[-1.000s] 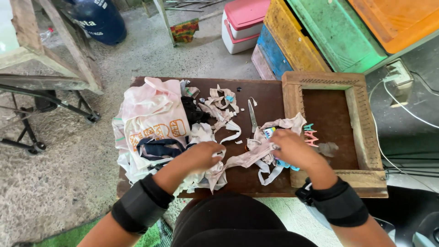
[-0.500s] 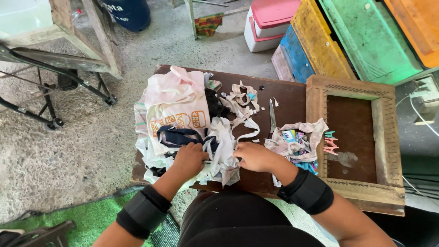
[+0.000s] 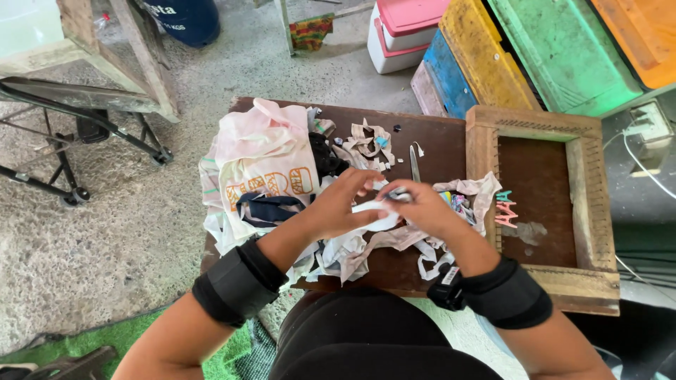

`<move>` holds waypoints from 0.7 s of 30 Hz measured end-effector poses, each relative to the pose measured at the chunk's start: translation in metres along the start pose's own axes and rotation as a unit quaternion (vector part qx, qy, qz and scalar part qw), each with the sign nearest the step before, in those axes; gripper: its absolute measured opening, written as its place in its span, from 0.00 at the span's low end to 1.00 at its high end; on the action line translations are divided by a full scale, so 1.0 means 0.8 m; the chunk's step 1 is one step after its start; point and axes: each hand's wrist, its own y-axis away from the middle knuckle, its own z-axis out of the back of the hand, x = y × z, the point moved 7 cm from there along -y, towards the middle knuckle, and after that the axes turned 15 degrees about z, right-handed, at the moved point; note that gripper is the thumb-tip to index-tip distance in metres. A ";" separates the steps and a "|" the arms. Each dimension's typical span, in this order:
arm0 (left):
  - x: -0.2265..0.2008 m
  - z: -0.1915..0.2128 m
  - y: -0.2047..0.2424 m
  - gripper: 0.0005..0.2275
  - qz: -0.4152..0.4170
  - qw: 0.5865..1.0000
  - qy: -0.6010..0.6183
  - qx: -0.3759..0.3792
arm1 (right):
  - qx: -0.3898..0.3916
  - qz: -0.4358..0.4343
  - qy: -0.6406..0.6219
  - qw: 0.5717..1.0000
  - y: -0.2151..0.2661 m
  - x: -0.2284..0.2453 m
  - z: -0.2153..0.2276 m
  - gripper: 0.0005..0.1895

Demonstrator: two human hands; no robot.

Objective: The person repeatedly picks up fabric pieces from a pile on a table, stretches them, and cuts them into strips using scissors. The cut strips are placed back on the table. The person handles multiple fabric pieces of different colors throughout the clip.

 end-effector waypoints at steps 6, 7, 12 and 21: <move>0.044 -0.054 -0.002 0.21 0.080 0.963 -0.079 0.247 | -0.157 0.135 -0.095 0.974 0.053 0.010 0.107 0.07; 0.048 -0.051 -0.001 0.21 0.077 0.961 -0.080 0.254 | -0.164 0.133 -0.096 0.973 0.061 0.004 0.121 0.07; 0.078 -0.026 -0.002 0.17 0.191 0.931 -0.105 0.294 | -0.386 0.154 -0.196 0.888 0.125 -0.010 0.208 0.06; 0.120 -0.006 -0.008 0.13 0.287 0.909 -0.048 0.299 | -0.491 0.278 -0.246 0.788 0.192 -0.028 0.281 0.09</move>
